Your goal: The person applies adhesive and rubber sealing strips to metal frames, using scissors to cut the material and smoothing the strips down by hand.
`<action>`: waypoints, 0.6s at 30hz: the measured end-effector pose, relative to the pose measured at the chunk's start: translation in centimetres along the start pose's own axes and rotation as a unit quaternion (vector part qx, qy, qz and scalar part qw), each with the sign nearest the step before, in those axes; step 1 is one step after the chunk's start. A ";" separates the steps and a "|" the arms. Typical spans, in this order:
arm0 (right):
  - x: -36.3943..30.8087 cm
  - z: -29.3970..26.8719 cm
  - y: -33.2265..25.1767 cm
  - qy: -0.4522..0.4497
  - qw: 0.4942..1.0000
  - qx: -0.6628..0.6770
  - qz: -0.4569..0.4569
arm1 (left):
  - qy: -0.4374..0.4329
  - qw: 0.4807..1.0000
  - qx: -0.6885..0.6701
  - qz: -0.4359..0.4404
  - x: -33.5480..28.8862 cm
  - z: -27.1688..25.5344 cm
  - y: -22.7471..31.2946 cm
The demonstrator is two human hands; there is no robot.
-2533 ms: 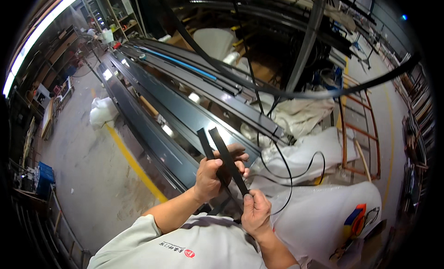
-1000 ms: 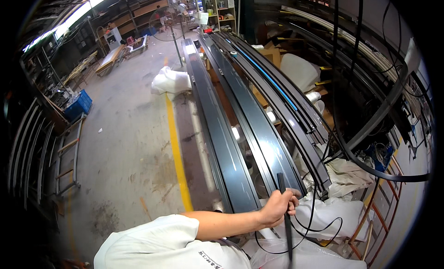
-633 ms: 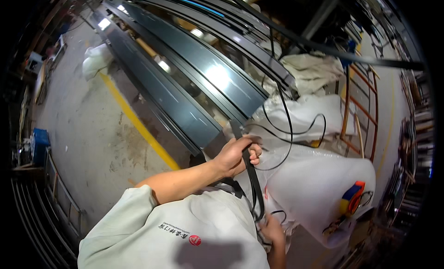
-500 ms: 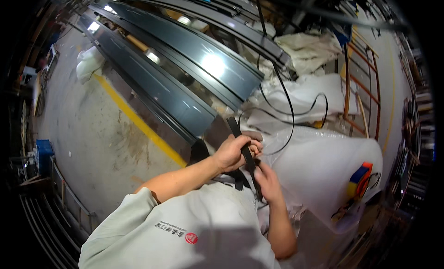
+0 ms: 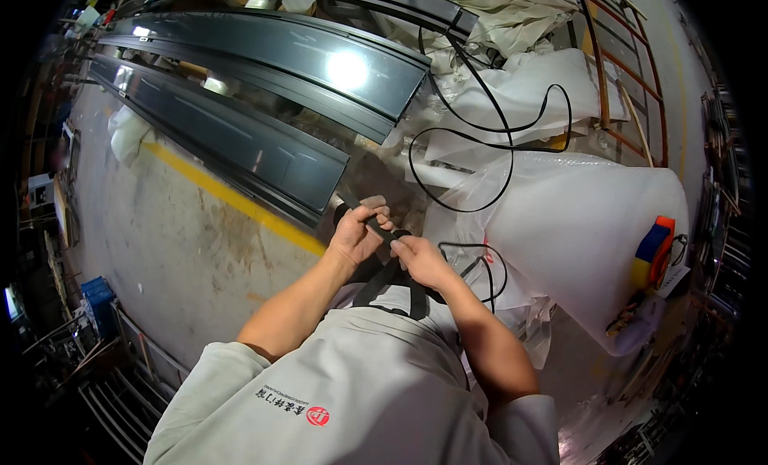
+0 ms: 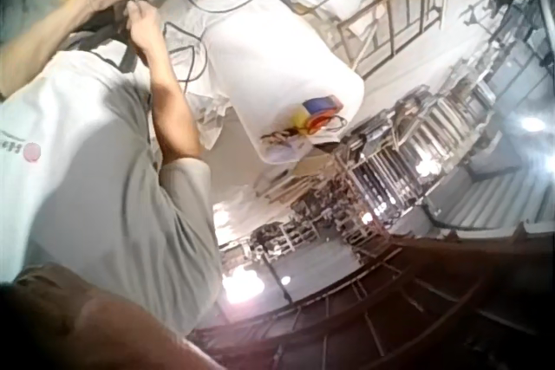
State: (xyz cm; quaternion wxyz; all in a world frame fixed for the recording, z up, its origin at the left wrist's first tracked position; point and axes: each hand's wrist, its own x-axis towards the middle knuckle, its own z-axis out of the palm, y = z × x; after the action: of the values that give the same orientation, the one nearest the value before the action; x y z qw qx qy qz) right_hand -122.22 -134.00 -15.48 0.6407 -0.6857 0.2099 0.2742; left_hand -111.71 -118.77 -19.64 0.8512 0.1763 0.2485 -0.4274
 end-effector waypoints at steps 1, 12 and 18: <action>0.7 0.3 0.8 0.005 1.000 0.003 -0.009 | 0.042 0.999 -0.002 0.013 0.3 -0.8 -0.1; 3.1 0.6 -2.5 0.036 0.990 -0.130 -0.040 | -0.006 0.997 -0.030 0.076 -0.1 -1.4 1.4; 7.2 1.1 -5.6 0.024 0.964 -0.227 -0.139 | 0.123 0.979 0.122 0.111 -0.7 -0.5 -0.3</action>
State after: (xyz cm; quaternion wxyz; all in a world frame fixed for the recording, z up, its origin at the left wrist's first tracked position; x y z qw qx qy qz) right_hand -113.27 -131.93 -15.92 0.4952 -0.8417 0.0602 0.2065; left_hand -112.40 -118.24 -19.71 0.8281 0.3567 0.2764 -0.3325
